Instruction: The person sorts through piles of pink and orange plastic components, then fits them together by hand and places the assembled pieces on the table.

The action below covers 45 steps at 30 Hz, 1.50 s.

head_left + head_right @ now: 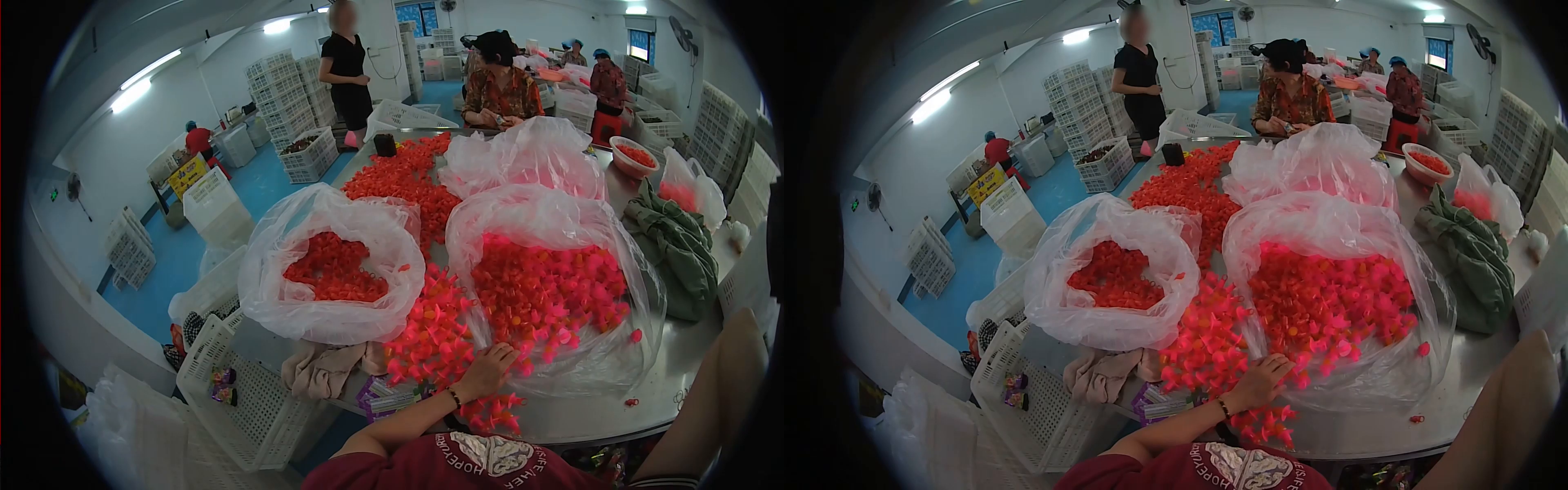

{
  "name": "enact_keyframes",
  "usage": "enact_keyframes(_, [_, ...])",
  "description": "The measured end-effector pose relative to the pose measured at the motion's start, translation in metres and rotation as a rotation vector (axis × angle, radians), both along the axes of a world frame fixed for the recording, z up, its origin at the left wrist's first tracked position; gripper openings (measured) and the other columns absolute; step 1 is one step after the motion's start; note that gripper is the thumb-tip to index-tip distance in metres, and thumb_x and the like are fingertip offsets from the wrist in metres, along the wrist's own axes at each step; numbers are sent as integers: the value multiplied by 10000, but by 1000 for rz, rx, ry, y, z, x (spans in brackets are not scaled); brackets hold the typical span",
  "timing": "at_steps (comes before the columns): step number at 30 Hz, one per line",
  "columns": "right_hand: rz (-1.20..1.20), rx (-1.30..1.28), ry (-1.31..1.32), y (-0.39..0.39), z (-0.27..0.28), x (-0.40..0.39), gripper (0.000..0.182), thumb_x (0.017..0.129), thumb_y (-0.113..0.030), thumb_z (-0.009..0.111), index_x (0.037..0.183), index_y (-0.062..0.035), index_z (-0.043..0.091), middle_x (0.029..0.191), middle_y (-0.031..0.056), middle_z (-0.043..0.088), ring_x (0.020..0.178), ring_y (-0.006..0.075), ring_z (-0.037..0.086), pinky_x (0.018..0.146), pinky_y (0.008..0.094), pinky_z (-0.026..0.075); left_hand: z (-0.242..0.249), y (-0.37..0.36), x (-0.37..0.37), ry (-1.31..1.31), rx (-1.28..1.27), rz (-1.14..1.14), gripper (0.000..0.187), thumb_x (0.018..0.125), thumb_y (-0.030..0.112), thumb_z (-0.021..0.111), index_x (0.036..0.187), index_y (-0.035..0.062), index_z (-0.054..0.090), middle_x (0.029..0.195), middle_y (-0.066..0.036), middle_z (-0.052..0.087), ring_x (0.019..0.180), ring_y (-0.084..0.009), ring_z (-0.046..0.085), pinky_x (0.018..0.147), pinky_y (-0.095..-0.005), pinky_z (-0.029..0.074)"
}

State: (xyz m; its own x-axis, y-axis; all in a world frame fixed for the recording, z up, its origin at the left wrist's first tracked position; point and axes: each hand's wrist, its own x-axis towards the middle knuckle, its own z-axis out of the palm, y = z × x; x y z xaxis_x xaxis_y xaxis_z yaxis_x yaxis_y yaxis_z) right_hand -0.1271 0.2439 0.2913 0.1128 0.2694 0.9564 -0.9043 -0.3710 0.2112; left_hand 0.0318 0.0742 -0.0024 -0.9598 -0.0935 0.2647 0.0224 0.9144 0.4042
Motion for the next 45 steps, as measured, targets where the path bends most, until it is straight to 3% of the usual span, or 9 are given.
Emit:
enact_keyframes(32, [-7, 52, 9, 24, -21, 43, 435, 915, -282, 422, 1173, 22, 595, 1094, 203, 630, 1043, 336, 571, 937, 436, 429, 5, 2, -1, 1, 21, 14, 559, 808, 152, 673, 1311, 16, 470, 1301, -137, 488, 1290, -291, 408, 1044, -427, 378])
enact_keyframes(34, [-58, 519, -413, -11, -63, 41, 294, 915, -286, 580, 1081, -46, 623, 971, 134, 638, 945, 304, 571, 843, 422, 440, 3, 1, -1, 26, 7, 9, 565, 805, 148, 671, 1314, 16, 466, 1300, -138, 487, 1284, -295, 413, 1046, -425, 376])
enact_keyframes(36, [-229, 873, -463, -42, -111, 22, 266, 800, -128, 671, 1039, -18, 635, 993, 129, 638, 942, 283, 583, 875, 395, 427, 5, 1, -2, 28, 15, 6, 567, 801, 143, 669, 1315, 15, 465, 1301, -140, 486, 1282, -299, 415, 1047, -424, 375])
enact_keyframes(38, [-449, 956, -333, -66, -162, 3, 270, 722, -48, 707, 984, -27, 645, 959, 108, 633, 927, 276, 581, 866, 392, 412, 5, 1, -1, 28, 23, 4, 569, 798, 137, 666, 1315, 13, 463, 1301, -142, 486, 1280, -303, 416, 1049, -424, 375])
enact_keyframes(45, [-603, 1170, -332, -83, -256, -4, 229, 738, -107, 668, 956, -51, 624, 886, 96, 627, 911, 283, 567, 869, 426, 411, -7, 0, -6, -26, -14, 46, 579, 792, 170, 651, 1321, 24, 465, 1331, -162, 490, 1299, -325, 414, 1054, -444, 363])
